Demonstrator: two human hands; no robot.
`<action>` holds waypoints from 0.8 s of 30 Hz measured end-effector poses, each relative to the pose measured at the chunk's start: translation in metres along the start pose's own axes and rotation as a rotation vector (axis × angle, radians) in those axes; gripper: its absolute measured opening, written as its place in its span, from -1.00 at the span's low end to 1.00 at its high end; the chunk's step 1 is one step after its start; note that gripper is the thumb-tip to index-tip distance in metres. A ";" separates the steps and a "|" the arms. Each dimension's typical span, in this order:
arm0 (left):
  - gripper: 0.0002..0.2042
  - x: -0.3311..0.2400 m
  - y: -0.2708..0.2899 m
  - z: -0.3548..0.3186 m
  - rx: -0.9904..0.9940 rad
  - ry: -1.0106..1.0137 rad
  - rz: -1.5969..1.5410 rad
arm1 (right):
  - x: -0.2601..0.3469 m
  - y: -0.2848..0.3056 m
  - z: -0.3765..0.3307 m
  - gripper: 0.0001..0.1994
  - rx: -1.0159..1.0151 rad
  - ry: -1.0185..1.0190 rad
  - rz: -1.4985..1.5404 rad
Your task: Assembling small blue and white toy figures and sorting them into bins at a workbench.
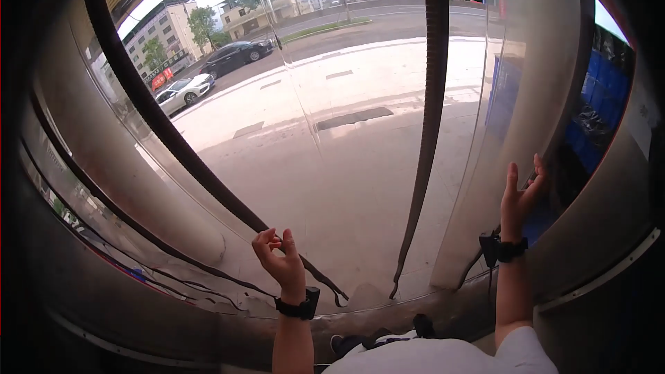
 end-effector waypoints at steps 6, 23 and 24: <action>-0.65 0.029 0.008 0.008 -0.063 0.154 -0.003 | 0.057 -0.019 -0.062 -0.79 0.604 0.033 0.504; -0.60 0.097 0.005 0.046 -0.057 0.132 0.201 | 0.047 -0.079 -0.040 -0.80 0.653 -0.522 0.698; -0.59 0.089 0.001 0.051 -0.017 0.138 0.275 | 0.048 -0.078 -0.035 -0.79 0.686 -0.588 0.792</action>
Point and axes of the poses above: each hand's wrist, its own z-axis towards the middle knuckle, its own y-axis out of the back of the hand, x = y × z, the point moved 1 cm from there along z, towards the middle knuckle, and after that the axes turned 13 degrees about -z, right-handed, at the moved point
